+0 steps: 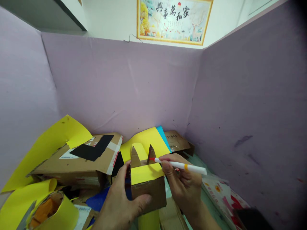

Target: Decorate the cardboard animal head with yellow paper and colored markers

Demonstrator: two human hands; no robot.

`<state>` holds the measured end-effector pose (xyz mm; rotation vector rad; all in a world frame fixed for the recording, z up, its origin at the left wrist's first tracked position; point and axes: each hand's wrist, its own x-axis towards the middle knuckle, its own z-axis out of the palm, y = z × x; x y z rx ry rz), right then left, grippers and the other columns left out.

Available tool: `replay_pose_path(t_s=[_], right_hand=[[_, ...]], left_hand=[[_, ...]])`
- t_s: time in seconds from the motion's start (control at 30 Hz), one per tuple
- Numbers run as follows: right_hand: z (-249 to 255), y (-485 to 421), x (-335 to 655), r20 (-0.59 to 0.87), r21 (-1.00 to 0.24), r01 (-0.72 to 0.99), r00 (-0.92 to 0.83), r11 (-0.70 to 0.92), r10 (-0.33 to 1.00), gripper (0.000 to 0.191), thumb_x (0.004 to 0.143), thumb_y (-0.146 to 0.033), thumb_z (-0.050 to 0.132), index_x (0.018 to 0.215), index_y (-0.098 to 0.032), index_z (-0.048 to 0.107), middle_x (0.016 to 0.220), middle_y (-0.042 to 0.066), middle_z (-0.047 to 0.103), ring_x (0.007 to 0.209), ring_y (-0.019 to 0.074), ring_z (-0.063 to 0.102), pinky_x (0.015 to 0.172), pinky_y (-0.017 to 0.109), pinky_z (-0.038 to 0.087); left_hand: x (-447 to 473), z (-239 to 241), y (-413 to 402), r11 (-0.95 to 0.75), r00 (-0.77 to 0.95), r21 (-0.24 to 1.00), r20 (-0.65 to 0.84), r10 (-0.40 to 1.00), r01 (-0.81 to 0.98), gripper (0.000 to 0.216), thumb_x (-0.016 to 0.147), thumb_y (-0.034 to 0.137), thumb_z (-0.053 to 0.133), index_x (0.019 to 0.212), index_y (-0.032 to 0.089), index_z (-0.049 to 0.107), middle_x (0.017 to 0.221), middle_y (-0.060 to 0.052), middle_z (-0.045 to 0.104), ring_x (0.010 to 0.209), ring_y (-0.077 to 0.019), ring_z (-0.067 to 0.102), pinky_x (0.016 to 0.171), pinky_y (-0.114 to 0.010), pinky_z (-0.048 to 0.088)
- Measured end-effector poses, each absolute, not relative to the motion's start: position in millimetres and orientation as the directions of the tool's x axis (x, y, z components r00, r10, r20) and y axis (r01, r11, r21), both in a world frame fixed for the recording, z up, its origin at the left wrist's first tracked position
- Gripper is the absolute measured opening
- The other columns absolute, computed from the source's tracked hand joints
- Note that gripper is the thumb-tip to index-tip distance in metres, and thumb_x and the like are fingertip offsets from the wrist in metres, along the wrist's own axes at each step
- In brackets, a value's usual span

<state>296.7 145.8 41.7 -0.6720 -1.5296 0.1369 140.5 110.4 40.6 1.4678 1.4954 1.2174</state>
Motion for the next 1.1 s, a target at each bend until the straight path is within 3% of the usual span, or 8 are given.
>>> replay_pose_path(t_s=[0.27,0.43,0.67,1.1], right_hand=[[41.0,145.6,295.9,0.865,-0.495,0.317,0.085,0.809,0.495,0.010,0.083,-0.014,0.057,0.083,-0.022,0.063,0.075,-0.002,0.066,0.069,0.0086,0.061,0.063,0.018,0.048],[42.4,146.5,296.9,0.870,-0.482,0.337,0.077,0.809,0.486,0.009,0.083,-0.015,0.057,0.081,-0.021,0.064,0.073,-0.002,0.066,0.067,0.0088,0.061,0.062,0.018,0.048],[42.0,145.3,296.0,0.868,-0.489,0.310,0.082,0.815,0.489,0.011,0.083,-0.014,0.057,0.084,-0.023,0.064,0.077,-0.003,0.066,0.072,0.0084,0.062,0.067,0.017,0.048],[43.3,145.1,296.1,0.871,-0.483,0.306,0.068,0.820,0.487,0.010,0.083,-0.013,0.057,0.081,-0.021,0.063,0.073,-0.002,0.066,0.067,0.0092,0.061,0.062,0.019,0.048]], left_hand=[[140.2,38.5,111.1,-0.092,-0.103,0.943,0.131,0.986,0.319,0.083,0.053,0.029,0.062,0.130,0.011,0.038,0.129,-0.017,0.055,0.117,-0.0341,0.049,0.101,-0.048,0.033],[140.6,38.0,111.3,-0.081,-0.153,0.935,0.141,0.978,0.345,0.081,0.053,0.028,0.063,0.129,0.012,0.043,0.125,-0.014,0.059,0.116,-0.0329,0.051,0.098,-0.043,0.038],[139.2,39.4,110.9,-0.084,-0.102,0.936,0.126,0.987,0.341,0.082,0.054,0.030,0.063,0.130,0.013,0.040,0.130,-0.015,0.056,0.120,-0.0327,0.048,0.101,-0.045,0.035],[138.8,40.5,110.8,-0.088,-0.083,0.940,0.122,0.989,0.329,0.082,0.056,0.033,0.063,0.131,0.013,0.037,0.130,-0.014,0.055,0.120,-0.0328,0.047,0.100,-0.044,0.035]])
